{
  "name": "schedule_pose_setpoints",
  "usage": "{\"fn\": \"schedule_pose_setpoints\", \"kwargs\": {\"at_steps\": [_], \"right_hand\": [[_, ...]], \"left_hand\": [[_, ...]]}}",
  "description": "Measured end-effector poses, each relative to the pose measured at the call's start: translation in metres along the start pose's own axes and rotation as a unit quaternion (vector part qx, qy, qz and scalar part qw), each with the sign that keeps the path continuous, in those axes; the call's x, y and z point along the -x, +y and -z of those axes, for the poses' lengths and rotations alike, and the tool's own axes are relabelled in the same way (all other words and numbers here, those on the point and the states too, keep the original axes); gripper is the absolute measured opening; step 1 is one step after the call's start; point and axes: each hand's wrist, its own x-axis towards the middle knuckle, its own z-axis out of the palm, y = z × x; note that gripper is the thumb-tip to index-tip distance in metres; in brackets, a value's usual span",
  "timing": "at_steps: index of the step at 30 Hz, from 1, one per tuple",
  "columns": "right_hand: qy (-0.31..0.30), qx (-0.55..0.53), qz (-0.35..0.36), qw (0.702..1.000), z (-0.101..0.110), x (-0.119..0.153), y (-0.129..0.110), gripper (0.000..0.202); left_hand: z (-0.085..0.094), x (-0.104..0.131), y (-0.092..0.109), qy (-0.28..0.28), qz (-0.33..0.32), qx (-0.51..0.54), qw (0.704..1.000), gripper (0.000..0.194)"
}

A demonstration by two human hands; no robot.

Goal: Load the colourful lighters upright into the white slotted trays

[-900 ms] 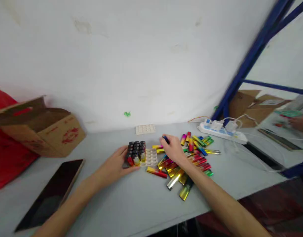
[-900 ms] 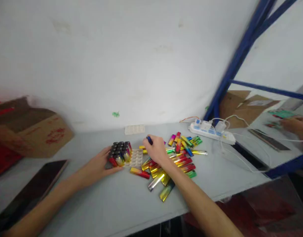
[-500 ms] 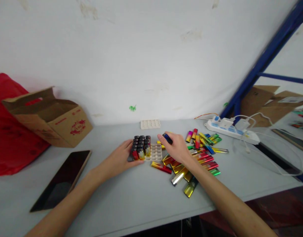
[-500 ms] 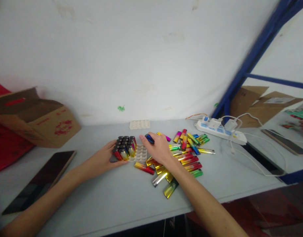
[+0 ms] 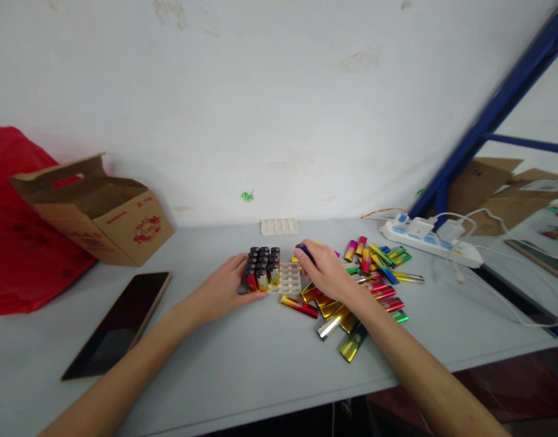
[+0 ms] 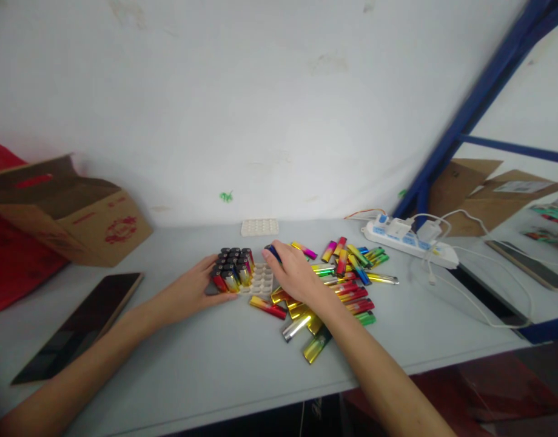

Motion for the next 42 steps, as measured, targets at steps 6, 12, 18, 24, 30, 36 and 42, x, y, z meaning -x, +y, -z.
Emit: {"fn": "schedule_pose_setpoints", "kwargs": {"at_steps": [6,12,18,24,30,36,42], "right_hand": [[-0.062,0.003,0.049,0.997,-0.001,0.004,-0.004,0.055],[-0.118,-0.010,0.038,0.992,-0.007,0.005,-0.007,0.052],[-0.120,0.092,0.080,0.985,-0.021,0.007,-0.012,0.030],[-0.141,0.137,0.062,0.978,-0.022,0.008,-0.027,0.022],[-0.161,0.188,0.023,0.969,-0.023,0.006,-0.036,0.029],[-0.171,0.077,0.036,0.982,0.000,0.006,-0.028,0.041],[-0.231,0.110,-0.009,0.967,0.029,0.023,-0.027,0.046]], "left_hand": [[0.001,0.001,0.007,0.004,-0.015,0.006,1.000,0.072],[0.000,0.002,0.007,-0.001,-0.007,0.007,1.000,0.075],[0.000,0.002,0.007,-0.002,-0.015,0.004,1.000,0.073],[0.002,0.001,0.009,-0.005,-0.001,0.014,1.000,0.073],[0.001,0.001,0.006,-0.006,0.005,0.004,1.000,0.075],[0.003,0.000,0.010,-0.011,0.003,0.005,1.000,0.072],[0.002,0.000,0.014,-0.004,0.010,0.000,1.000,0.073]]}}
